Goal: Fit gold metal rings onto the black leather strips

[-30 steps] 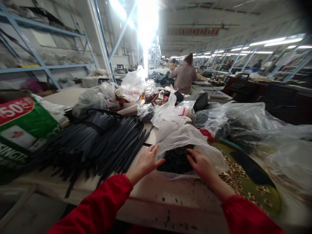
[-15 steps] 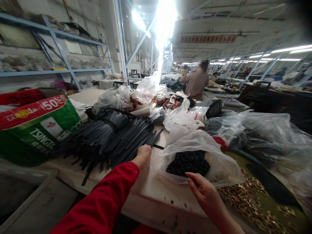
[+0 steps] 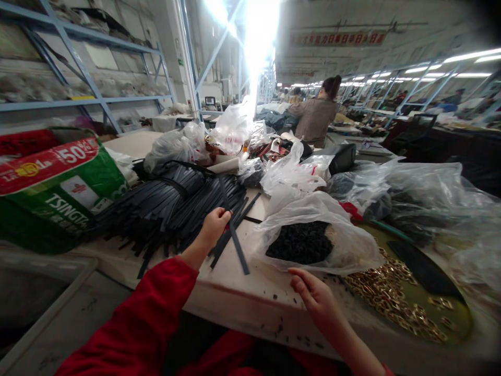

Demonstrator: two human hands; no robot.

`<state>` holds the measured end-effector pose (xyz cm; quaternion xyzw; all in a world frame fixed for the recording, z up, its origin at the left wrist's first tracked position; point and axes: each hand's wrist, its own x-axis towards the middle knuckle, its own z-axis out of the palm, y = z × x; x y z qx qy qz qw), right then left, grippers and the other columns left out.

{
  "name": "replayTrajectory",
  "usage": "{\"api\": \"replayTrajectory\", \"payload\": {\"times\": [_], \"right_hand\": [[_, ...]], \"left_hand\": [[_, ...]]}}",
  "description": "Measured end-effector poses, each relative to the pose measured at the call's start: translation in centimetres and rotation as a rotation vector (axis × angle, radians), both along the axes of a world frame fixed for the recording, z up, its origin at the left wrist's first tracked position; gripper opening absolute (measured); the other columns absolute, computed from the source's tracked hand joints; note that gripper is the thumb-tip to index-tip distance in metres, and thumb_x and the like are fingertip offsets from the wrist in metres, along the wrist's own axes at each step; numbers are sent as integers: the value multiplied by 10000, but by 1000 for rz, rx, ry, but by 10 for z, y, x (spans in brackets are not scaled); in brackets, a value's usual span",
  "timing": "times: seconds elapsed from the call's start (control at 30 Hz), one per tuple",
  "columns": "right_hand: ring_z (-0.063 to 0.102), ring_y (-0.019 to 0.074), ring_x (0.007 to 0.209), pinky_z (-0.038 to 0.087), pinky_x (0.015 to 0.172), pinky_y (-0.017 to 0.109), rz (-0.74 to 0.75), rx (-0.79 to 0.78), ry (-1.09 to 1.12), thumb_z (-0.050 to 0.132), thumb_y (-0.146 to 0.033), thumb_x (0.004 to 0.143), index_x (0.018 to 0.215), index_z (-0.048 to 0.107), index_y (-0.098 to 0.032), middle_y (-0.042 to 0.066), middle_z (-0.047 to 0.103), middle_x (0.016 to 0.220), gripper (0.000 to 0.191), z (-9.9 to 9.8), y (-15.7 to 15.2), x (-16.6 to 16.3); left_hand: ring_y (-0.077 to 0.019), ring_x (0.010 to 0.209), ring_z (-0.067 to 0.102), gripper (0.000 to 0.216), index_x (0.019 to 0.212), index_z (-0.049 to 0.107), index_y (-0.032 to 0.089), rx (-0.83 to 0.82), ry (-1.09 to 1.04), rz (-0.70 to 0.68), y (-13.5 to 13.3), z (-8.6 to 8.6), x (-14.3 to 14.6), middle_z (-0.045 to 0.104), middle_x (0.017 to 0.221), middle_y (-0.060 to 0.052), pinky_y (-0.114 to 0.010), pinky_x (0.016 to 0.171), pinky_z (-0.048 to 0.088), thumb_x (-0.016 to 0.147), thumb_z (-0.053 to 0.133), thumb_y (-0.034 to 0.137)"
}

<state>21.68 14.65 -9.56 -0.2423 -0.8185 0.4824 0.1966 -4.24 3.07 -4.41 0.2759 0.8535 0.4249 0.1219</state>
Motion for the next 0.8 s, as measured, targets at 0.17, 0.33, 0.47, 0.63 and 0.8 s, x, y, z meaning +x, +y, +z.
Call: {"api": "replayTrajectory", "payload": {"times": [0.17, 0.33, 0.47, 0.63, 0.8], "right_hand": [[556, 145, 513, 440, 461, 257, 35, -590, 56, 364, -630, 771, 1125, 504, -150, 35, 620, 661, 613, 3, -22, -3], [432, 91, 446, 344, 415, 208, -105, -676, 80, 528, -550, 732, 868, 576, -169, -39, 496, 534, 407, 11, -25, 14], [401, 74, 440, 312, 424, 198, -201, -694, 45, 602, -474, 710, 797, 552, -172, -56, 477, 532, 318, -3, -19, 31], [377, 73, 411, 279, 409, 198, -305, -772, 23, 607, -470, 696, 741, 521, -185, -72, 453, 503, 302, -25, -11, 40], [377, 76, 417, 280, 411, 197, -364, -748, -12, 607, -460, 694, 737, 524, -190, -72, 446, 503, 286, -35, -2, 45]], "left_hand": [[-103, 532, 592, 230, 851, 473, 160, 449, -514, 20, -26, -4, 69, 575, 652, 24, -173, 451, 437, 710, 548, 326], [-100, 547, 604, 289, 859, 467, 169, 561, -644, 173, -34, -33, 104, 572, 653, 49, -181, 470, 463, 670, 611, 334], [-120, 633, 637, 303, 892, 459, 179, 535, -817, 197, -41, -52, 122, 606, 714, 32, -171, 477, 465, 680, 618, 328], [-140, 727, 650, 283, 922, 470, 196, 462, -1026, 237, -49, -66, 146, 629, 793, 13, -190, 521, 487, 706, 609, 312], [-130, 718, 643, 201, 911, 487, 202, 422, -1168, 264, -48, -78, 155, 628, 813, 7, -190, 526, 482, 755, 567, 301]]}}
